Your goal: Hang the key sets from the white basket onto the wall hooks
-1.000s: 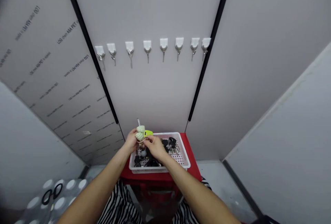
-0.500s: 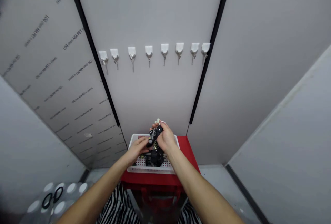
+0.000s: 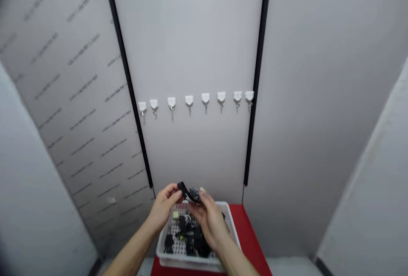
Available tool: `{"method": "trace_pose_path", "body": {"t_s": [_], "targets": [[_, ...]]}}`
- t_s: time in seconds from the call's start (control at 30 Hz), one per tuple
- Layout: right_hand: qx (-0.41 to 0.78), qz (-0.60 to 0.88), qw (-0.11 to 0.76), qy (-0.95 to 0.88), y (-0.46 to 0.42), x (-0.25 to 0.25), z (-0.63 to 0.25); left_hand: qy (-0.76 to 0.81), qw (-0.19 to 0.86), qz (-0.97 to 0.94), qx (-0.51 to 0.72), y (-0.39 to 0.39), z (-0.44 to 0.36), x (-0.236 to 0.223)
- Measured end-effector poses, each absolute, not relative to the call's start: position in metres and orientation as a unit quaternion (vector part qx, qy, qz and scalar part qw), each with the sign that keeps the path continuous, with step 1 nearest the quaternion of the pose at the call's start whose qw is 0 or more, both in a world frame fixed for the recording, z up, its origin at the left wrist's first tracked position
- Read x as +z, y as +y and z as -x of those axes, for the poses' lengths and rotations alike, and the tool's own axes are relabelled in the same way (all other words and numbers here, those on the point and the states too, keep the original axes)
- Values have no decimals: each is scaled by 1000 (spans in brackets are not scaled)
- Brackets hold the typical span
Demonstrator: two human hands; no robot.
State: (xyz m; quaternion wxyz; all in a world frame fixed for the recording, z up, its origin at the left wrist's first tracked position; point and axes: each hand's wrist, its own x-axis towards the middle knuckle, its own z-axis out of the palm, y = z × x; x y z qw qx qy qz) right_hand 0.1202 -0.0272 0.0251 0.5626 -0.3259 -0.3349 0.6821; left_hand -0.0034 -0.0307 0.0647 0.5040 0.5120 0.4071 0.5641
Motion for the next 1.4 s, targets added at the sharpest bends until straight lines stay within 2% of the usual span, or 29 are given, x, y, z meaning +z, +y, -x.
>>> {"method": "trace_pose_path", "body": {"t_s": [0.07, 0.13, 0.2, 0.27, 0.43, 0.67, 0.8, 0.9, 1.2, 1.4], "targets": [[670, 412, 441, -432, -32, 19, -123, 398, 497, -498, 589, -25, 3, 72], [557, 493, 385, -546, -34, 16, -127, 394, 491, -505, 591, -20, 2, 79], [421, 503, 427, -622, -33, 22, -130, 388, 503, -529, 562, -18, 2, 84], [368, 449, 486, -653, -30, 34, -129, 382, 513, -560, 526, -19, 2, 89], [465, 343, 462, -673, -22, 67, -111, 375, 501, -616, 479, -23, 13, 107], [589, 313, 454, -590, -9, 94, -87, 395, 479, -551, 557, -15, 34, 124], [506, 376, 482, -609, 0, 99, -74, 448, 413, -523, 596, -10, 35, 126], [446, 363, 498, -649, 5, 107, -64, 475, 379, -503, 615, -6, 39, 131], [502, 339, 508, -613, 26, 164, -39, 466, 326, -547, 614, 2, 90, 189], [381, 303, 586, -648, 52, 208, 0, 478, 223, -536, 660, 28, 117, 233]]}}
